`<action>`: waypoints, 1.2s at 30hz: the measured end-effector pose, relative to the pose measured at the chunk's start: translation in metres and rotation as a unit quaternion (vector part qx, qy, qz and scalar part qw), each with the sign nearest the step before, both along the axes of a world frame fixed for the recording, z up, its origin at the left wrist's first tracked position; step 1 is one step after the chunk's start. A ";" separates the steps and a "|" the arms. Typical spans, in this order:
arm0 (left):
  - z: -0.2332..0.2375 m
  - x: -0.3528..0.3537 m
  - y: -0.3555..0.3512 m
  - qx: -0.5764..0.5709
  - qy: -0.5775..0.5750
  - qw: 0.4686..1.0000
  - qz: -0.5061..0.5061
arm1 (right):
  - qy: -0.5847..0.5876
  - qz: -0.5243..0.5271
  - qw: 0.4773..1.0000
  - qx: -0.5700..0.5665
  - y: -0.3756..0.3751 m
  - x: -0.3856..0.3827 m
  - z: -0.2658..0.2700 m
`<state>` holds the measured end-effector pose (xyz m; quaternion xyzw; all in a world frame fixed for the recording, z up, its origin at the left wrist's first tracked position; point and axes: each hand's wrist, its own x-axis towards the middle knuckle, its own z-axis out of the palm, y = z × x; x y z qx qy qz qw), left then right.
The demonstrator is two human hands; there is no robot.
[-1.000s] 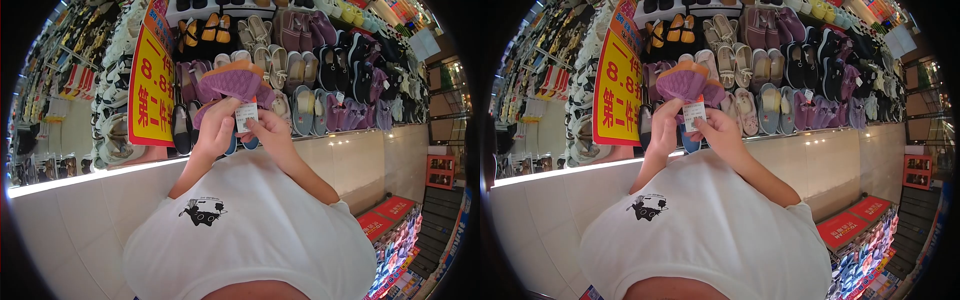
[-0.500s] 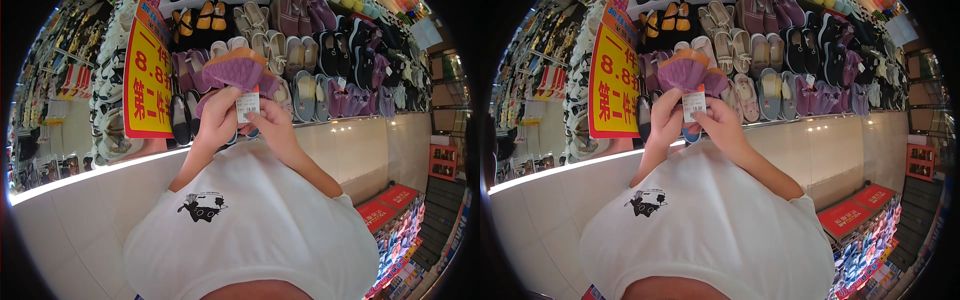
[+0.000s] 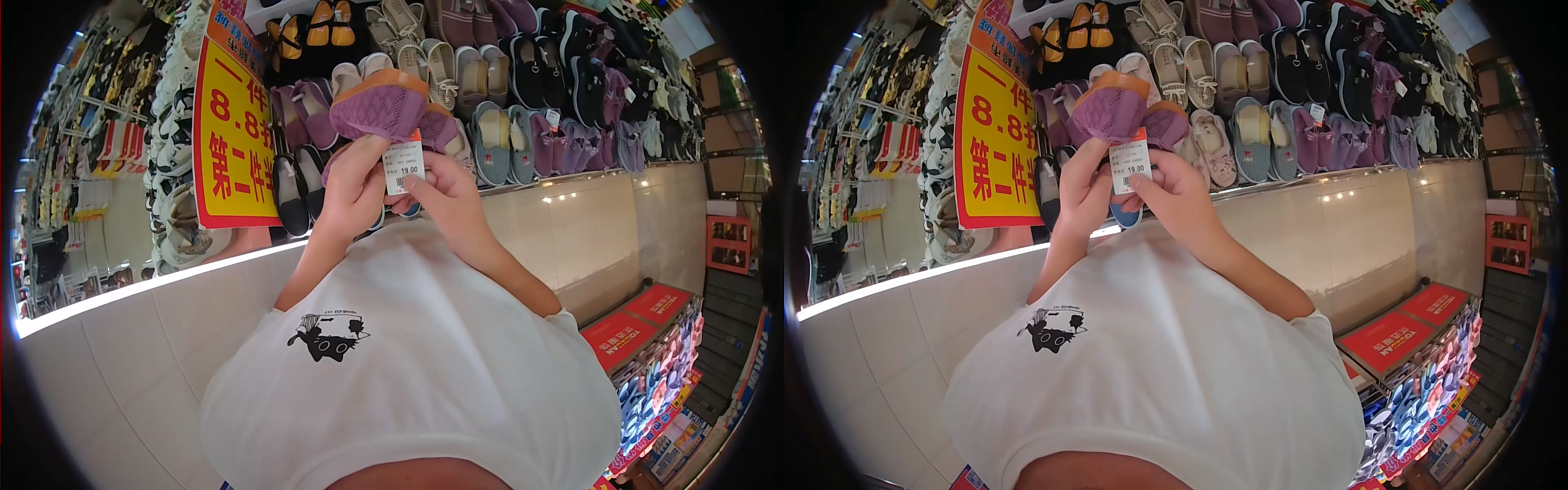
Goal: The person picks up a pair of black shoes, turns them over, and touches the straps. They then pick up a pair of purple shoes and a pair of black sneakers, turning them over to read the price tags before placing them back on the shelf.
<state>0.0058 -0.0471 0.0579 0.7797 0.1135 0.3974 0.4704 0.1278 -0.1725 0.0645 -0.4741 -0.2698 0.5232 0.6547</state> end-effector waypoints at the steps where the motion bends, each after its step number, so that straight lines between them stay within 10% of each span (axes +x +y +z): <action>1: 0.000 0.000 -0.001 -0.002 0.000 1.000 -0.001 | 0.001 -0.003 1.000 -0.001 -0.001 0.000 -0.001; 31: -0.017 0.009 -0.016 -0.168 -0.034 0.983 0.063 | -0.029 0.002 0.999 0.026 -0.012 -0.006 -0.006; 36: -0.015 0.010 -0.014 -0.174 -0.058 0.979 0.091 | -0.191 -0.001 0.981 0.018 -0.015 -0.006 -0.004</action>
